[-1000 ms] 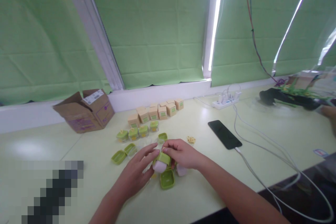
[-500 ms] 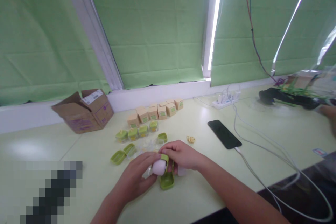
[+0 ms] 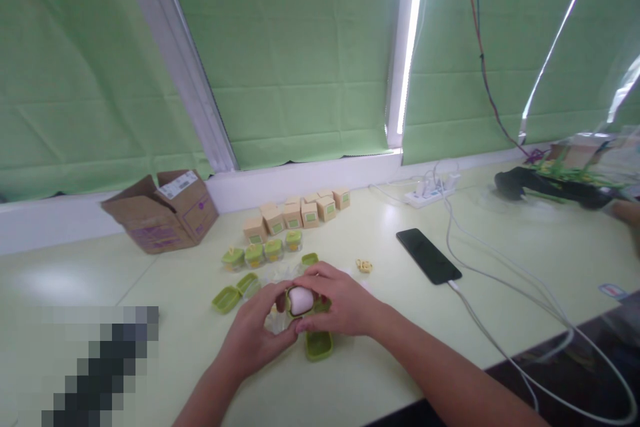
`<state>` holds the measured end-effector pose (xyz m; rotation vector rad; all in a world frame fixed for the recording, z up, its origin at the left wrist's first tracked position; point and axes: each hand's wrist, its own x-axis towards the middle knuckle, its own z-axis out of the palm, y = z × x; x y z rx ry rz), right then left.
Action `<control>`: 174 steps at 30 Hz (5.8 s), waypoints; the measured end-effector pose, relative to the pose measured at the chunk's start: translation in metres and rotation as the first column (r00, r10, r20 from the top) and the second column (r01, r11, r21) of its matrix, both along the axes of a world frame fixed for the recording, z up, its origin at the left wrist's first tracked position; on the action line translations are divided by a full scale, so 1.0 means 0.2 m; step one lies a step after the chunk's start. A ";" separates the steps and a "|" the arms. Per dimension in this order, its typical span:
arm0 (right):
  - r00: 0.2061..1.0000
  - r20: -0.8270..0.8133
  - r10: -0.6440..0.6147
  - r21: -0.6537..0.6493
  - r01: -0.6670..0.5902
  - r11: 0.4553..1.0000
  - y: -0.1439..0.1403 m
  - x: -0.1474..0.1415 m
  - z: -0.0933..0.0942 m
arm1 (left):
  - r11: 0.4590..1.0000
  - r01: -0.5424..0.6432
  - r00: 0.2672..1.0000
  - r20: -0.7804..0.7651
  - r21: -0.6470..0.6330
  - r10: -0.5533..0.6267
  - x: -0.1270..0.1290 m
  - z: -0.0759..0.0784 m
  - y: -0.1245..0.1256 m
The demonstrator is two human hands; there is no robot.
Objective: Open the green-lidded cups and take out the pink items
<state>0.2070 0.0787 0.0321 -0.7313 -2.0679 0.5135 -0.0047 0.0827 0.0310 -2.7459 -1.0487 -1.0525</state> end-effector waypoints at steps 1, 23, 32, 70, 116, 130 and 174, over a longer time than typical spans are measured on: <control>1.000 0.007 -0.015 0.008 0.015 1.000 0.00 0.00 0.00 | 1.000 -0.008 1.000 -0.004 -0.002 0.008 0.00 0.00 0.00; 0.963 0.200 -0.182 0.301 0.117 0.946 0.02 0.00 -0.03 | 0.983 0.075 0.978 0.205 -0.166 -0.039 0.02 0.01 0.01; 0.932 0.291 -0.216 0.374 0.097 0.922 -0.01 -0.02 0.01 | 0.978 0.082 0.966 0.257 -0.194 -0.030 0.05 0.01 0.00; 0.988 -0.031 -0.154 0.050 0.155 0.987 0.00 0.04 0.06 | 0.996 -0.079 0.994 0.072 -0.049 0.082 0.02 0.03 0.00; 0.963 0.124 -0.240 0.124 0.225 0.966 0.12 0.10 0.01 | 0.993 -0.088 0.991 0.089 -0.080 0.095 0.00 -0.02 0.02; 0.941 0.237 -0.242 0.293 0.168 0.941 0.07 -0.02 -0.06 | 0.998 0.004 1.000 -0.019 0.071 -0.002 0.00 -0.05 0.03; 0.891 0.294 -0.347 0.533 0.149 0.833 0.11 -0.01 -0.08 | 1.000 0.006 1.000 0.012 0.002 -0.007 0.03 -0.02 0.01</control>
